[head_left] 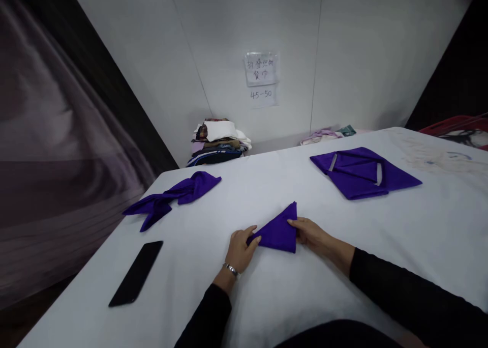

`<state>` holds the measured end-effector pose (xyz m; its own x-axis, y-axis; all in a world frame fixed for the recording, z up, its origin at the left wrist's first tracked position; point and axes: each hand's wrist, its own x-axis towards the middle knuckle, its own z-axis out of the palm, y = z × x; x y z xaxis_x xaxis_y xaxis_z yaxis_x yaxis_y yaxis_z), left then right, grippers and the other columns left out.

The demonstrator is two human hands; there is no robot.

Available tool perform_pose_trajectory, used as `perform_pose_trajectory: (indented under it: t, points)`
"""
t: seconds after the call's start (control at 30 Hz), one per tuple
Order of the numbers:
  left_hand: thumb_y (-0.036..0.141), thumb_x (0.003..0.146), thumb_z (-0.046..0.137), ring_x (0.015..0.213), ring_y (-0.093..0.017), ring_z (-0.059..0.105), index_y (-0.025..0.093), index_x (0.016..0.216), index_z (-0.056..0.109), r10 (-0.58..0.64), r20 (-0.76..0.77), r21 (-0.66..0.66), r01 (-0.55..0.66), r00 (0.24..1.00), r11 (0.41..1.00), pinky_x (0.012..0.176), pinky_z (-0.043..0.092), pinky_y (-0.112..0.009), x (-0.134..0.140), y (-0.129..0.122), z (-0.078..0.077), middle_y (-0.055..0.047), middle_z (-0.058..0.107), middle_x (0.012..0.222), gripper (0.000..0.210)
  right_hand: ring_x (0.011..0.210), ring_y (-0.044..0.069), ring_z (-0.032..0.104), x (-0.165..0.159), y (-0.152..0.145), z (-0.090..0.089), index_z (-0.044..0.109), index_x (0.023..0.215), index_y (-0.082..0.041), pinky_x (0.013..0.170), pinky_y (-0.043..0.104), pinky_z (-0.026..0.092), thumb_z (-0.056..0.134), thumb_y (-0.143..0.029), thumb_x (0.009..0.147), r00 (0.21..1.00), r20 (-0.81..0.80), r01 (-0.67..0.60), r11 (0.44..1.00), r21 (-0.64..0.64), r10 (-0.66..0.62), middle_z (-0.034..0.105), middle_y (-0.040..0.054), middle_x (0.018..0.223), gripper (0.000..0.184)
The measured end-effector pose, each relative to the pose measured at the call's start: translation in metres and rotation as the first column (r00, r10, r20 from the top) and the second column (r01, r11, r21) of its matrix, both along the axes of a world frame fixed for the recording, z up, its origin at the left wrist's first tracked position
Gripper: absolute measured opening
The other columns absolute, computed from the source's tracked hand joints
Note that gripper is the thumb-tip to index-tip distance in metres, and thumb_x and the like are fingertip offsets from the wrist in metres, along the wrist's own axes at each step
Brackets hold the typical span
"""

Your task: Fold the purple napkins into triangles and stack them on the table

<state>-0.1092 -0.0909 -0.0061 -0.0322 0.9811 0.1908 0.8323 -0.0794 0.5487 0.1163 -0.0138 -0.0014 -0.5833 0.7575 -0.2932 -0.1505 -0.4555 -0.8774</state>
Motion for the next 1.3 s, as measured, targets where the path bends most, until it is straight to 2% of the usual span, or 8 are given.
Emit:
perform_pose_trajectory:
  t: [0.13, 0.27, 0.47, 0.67, 0.8, 0.87, 1.03, 1.3]
  points:
    - [0.035, 0.080, 0.051, 0.080, -0.017, 0.059, 0.023, 0.108, 0.061, 0.050, 0.002, -0.016, -0.050, 0.999, 0.999, 0.085, 0.043, -0.035, 0.004, 0.008, -0.008, -0.001, 0.066, 0.081, 0.031, 0.070, 0.017, 0.063, 0.001, 0.011, -0.004, 0.059, 0.090, -0.016, 0.066, 0.032, 0.052, 0.064, -0.034, 0.074, 0.997, 0.068, 0.047, 0.998, -0.043, -0.045, 0.067, 0.0068, 0.084, 0.025]
    - [0.034, 0.079, 0.053, 0.081, -0.018, 0.059, 0.023, 0.105, 0.062, 0.083, 0.011, -0.037, -0.083, 0.996, 0.996, 0.080, 0.044, -0.033, 0.006, 0.009, -0.008, -0.001, 0.066, 0.079, 0.030, 0.061, 0.015, 0.062, 0.001, 0.022, -0.002, 0.057, 0.092, -0.018, 0.054, 0.027, 0.051, 0.065, -0.033, 0.071, 0.988, 0.151, 0.003, 1.000, 0.009, -0.004, 0.065, 0.0023, 0.074, 0.026]
    - [0.035, 0.078, 0.053, 0.080, -0.018, 0.059, 0.024, 0.104, 0.063, 0.100, 0.024, -0.038, -0.099, 0.995, 0.994, 0.081, 0.044, -0.033, 0.006, 0.009, -0.007, -0.001, 0.067, 0.078, 0.030, 0.037, 0.008, 0.046, -0.002, 0.042, 0.001, 0.055, 0.086, -0.018, 0.034, 0.019, 0.037, 0.063, -0.029, 0.070, 0.955, 0.290, 0.012, 0.987, 0.161, -0.059, 0.052, -0.0059, 0.052, 0.021]
    - [0.037, 0.080, 0.051, 0.083, -0.018, 0.059, 0.023, 0.104, 0.063, 0.095, 0.041, -0.035, -0.093, 0.995, 0.995, 0.081, 0.044, -0.033, 0.004, 0.009, -0.009, -0.001, 0.067, 0.078, 0.031, 0.039, 0.007, 0.041, -0.006, 0.050, -0.001, 0.057, 0.075, -0.016, 0.035, 0.019, 0.030, 0.057, -0.026, 0.071, 0.951, 0.293, 0.003, 0.948, 0.319, -0.101, 0.048, -0.0062, 0.050, 0.011]
    - [0.039, 0.081, 0.050, 0.081, -0.018, 0.059, 0.023, 0.104, 0.063, 0.096, 0.053, -0.018, -0.095, 0.994, 0.995, 0.080, 0.044, -0.033, 0.004, 0.008, -0.011, -0.001, 0.067, 0.077, 0.031, 0.040, 0.007, 0.040, -0.004, 0.057, -0.008, 0.059, 0.073, -0.015, 0.035, 0.019, 0.027, 0.054, -0.027, 0.073, 0.945, 0.299, 0.013, 0.925, 0.379, -0.136, 0.047, -0.0059, 0.049, 0.013]
    - [0.040, 0.081, 0.049, 0.081, -0.018, 0.059, 0.023, 0.103, 0.063, 0.099, 0.045, -0.012, -0.098, 0.994, 0.995, 0.081, 0.044, -0.033, 0.004, 0.009, -0.011, -0.001, 0.067, 0.078, 0.031, 0.041, 0.007, 0.042, -0.004, 0.063, -0.014, 0.061, 0.083, -0.014, 0.034, 0.019, 0.027, 0.054, -0.026, 0.073, 0.930, 0.320, 0.039, 0.912, 0.407, -0.182, 0.049, -0.0054, 0.052, 0.017]
    - [0.039, 0.081, 0.048, 0.078, -0.018, 0.061, 0.023, 0.103, 0.063, 0.093, 0.028, -0.007, -0.093, 0.995, 0.996, 0.080, 0.045, -0.033, 0.004, 0.009, -0.011, 0.000, 0.066, 0.074, 0.031, 0.047, 0.009, 0.049, -0.003, 0.077, -0.029, 0.053, 0.114, -0.011, 0.038, 0.019, 0.032, 0.055, -0.018, 0.071, 0.898, 0.366, 0.058, 0.889, 0.453, -0.245, 0.056, -0.0031, 0.062, 0.044]
    - [0.038, 0.082, 0.047, 0.080, -0.017, 0.060, 0.023, 0.103, 0.062, 0.105, 0.028, 0.003, -0.105, 0.994, 0.994, 0.079, 0.045, -0.032, 0.005, 0.009, -0.012, -0.001, 0.066, 0.076, 0.030, 0.061, 0.013, 0.054, -0.005, 0.078, -0.028, 0.055, 0.116, -0.014, 0.059, 0.026, 0.043, 0.052, -0.014, 0.071, 0.831, 0.446, 0.001, 0.802, 0.597, -0.333, 0.060, -0.0008, 0.071, 0.045]
